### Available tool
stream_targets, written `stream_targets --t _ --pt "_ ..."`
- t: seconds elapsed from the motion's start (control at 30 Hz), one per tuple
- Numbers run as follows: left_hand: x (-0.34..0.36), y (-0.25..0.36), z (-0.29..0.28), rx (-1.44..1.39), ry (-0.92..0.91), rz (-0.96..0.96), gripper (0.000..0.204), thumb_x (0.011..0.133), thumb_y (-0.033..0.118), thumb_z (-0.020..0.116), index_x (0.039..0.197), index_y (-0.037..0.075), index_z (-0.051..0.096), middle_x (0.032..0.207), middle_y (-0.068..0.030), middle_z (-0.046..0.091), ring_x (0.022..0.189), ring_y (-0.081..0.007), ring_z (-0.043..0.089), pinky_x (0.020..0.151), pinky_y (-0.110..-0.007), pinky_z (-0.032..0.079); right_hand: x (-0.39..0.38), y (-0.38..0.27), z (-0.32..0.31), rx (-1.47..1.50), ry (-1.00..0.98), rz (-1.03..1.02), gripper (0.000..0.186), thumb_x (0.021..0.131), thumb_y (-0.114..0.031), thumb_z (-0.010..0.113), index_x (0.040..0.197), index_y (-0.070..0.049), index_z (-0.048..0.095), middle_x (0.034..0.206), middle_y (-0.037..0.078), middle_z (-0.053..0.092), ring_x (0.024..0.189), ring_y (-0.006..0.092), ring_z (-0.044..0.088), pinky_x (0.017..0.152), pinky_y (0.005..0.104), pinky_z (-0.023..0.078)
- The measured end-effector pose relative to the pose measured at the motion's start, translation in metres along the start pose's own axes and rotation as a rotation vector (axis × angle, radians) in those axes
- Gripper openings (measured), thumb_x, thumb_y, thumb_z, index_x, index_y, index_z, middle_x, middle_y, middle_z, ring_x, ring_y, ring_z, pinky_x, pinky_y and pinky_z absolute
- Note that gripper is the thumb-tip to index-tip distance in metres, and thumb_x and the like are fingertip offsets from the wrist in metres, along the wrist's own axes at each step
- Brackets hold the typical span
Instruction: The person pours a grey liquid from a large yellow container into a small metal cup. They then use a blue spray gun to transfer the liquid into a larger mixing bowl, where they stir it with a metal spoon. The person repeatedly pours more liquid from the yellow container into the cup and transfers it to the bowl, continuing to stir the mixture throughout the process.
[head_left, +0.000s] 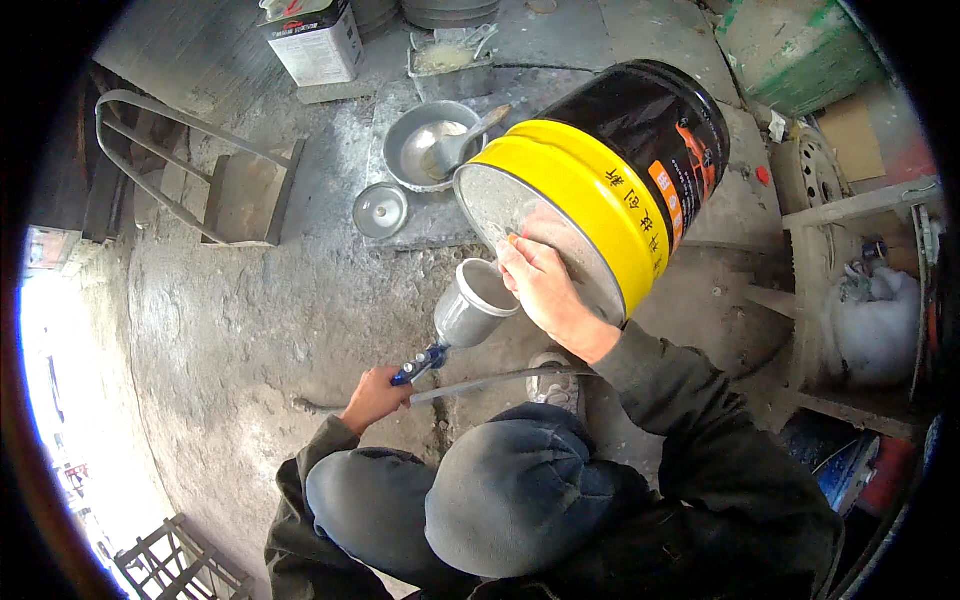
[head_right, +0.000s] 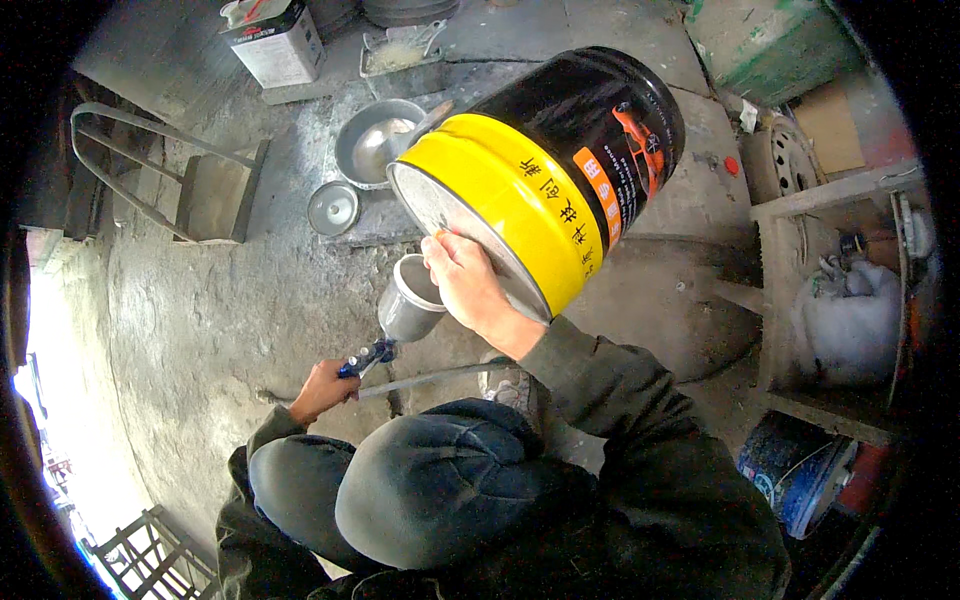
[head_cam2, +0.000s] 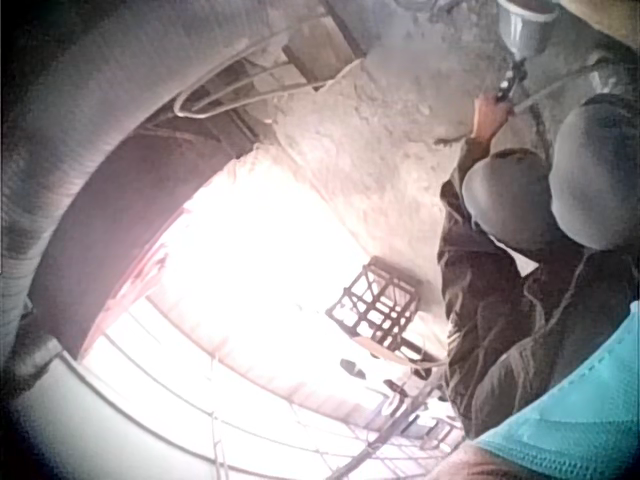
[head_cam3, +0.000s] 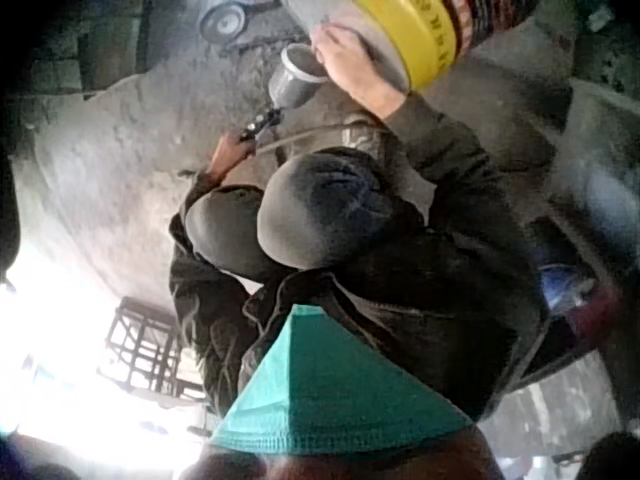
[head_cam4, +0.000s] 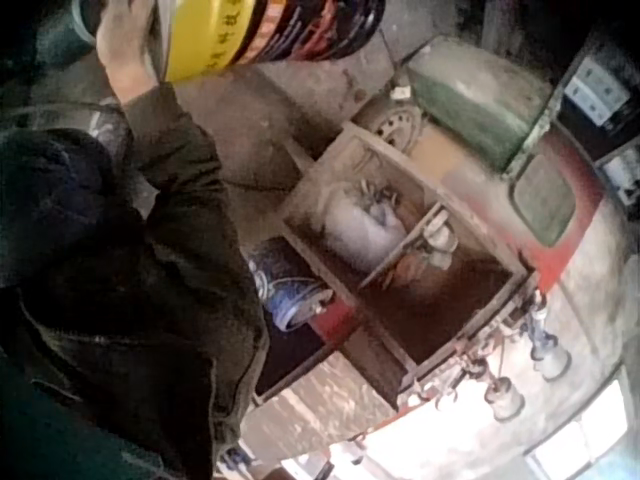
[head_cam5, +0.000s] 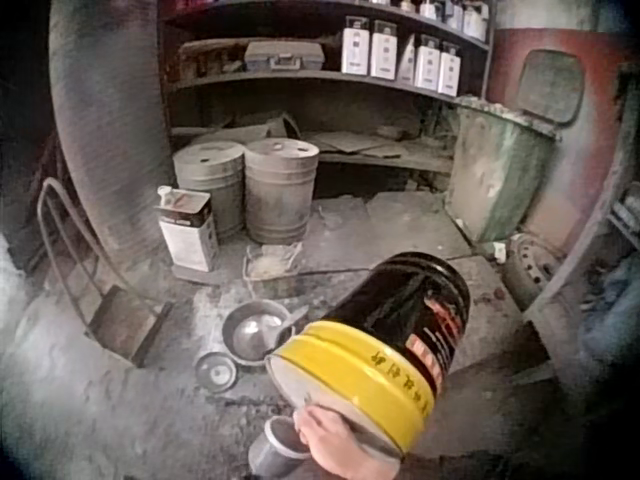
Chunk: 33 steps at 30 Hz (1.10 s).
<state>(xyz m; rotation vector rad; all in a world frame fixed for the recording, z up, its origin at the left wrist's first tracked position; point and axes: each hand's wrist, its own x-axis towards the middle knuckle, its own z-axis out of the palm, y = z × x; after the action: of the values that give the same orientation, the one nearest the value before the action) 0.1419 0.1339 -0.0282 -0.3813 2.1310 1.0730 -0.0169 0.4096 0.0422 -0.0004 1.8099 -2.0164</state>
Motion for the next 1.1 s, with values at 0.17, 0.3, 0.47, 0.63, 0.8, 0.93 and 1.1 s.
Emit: stream_targets --t 0.17,0.3,0.47,0.63,0.8,0.93,1.1 --pt "0.001 0.003 -0.003 0.005 0.019 0.002 0.020 0.075 0.021 0.062 0.073 0.002 0.069 0.063 -0.0092 0.068 0.058 -0.0201 0.066 0.058 -0.035 0.050 -0.001 0.005 0.002 0.039 0.011 -0.003 0.030 0.101 -0.021 0.049 0.076 -0.006 0.052 0.068 -0.003 0.046 0.062 0.0072 0.044 0.057 0.0254 0.037" --pt "0.003 0.001 -0.001 0.027 0.037 0.024 0.020 0.075 0.021 0.062 0.073 0.003 0.069 0.062 -0.0087 0.067 0.058 -0.0201 0.065 0.057 -0.035 0.050 0.000 0.002 0.001 0.039 0.011 -0.026 0.029 0.101 -0.021 0.048 0.077 -0.005 0.053 0.068 -0.002 0.046 0.062 0.0078 0.044 0.057 0.0258 0.036" --pt "0.002 0.001 -0.001 0.024 0.004 0.010 0.018 0.079 0.016 0.063 0.073 -0.001 0.066 0.061 -0.0055 0.066 0.053 -0.0112 0.061 0.051 -0.028 0.047 0.000 0.005 0.002 0.035 0.018 -0.027 0.033 0.102 -0.022 0.048 0.075 -0.004 0.053 0.067 -0.001 0.048 0.061 0.0083 0.045 0.056 0.0264 0.036" --pt "-0.002 0.010 -0.003 -0.010 0.013 -0.003 0.019 0.076 0.020 0.063 0.072 0.003 0.069 0.062 -0.0076 0.067 0.054 -0.0165 0.064 0.054 -0.033 0.049 0.001 0.011 -0.001 -0.015 0.017 -0.015 0.033 0.102 -0.022 0.048 0.074 -0.004 0.052 0.067 -0.001 0.047 0.061 0.0084 0.045 0.057 0.0269 0.037" --pt "-0.002 0.000 -0.002 -0.022 0.027 0.007 0.019 0.076 0.021 0.064 0.072 0.003 0.068 0.062 -0.0073 0.068 0.055 -0.0158 0.064 0.054 -0.033 0.049 0.001 0.022 0.004 -0.047 0.018 -0.064 0.033 0.101 -0.022 0.048 0.074 -0.004 0.052 0.067 0.000 0.048 0.061 0.0086 0.044 0.057 0.0271 0.038" --pt "-0.003 0.009 -0.002 -0.012 0.004 0.020 0.015 0.078 0.014 0.063 0.073 0.000 0.066 0.062 -0.0053 0.066 0.052 -0.0105 0.060 0.050 -0.027 0.047 0.001 0.028 0.001 -0.064 0.022 -0.071 0.032 0.101 -0.021 0.049 0.074 -0.003 0.053 0.067 0.001 0.049 0.062 0.0104 0.046 0.059 0.0281 0.038" --pt "-0.003 0.007 -0.002 -0.026 0.013 0.001 0.014 0.078 0.014 0.064 0.074 0.000 0.065 0.062 -0.0056 0.066 0.051 -0.0105 0.060 0.049 -0.027 0.046 0.003 0.030 0.003 -0.066 0.028 -0.093 0.032 0.100 -0.021 0.049 0.074 -0.003 0.054 0.067 0.003 0.051 0.064 0.0130 0.048 0.062 0.0303 0.040"
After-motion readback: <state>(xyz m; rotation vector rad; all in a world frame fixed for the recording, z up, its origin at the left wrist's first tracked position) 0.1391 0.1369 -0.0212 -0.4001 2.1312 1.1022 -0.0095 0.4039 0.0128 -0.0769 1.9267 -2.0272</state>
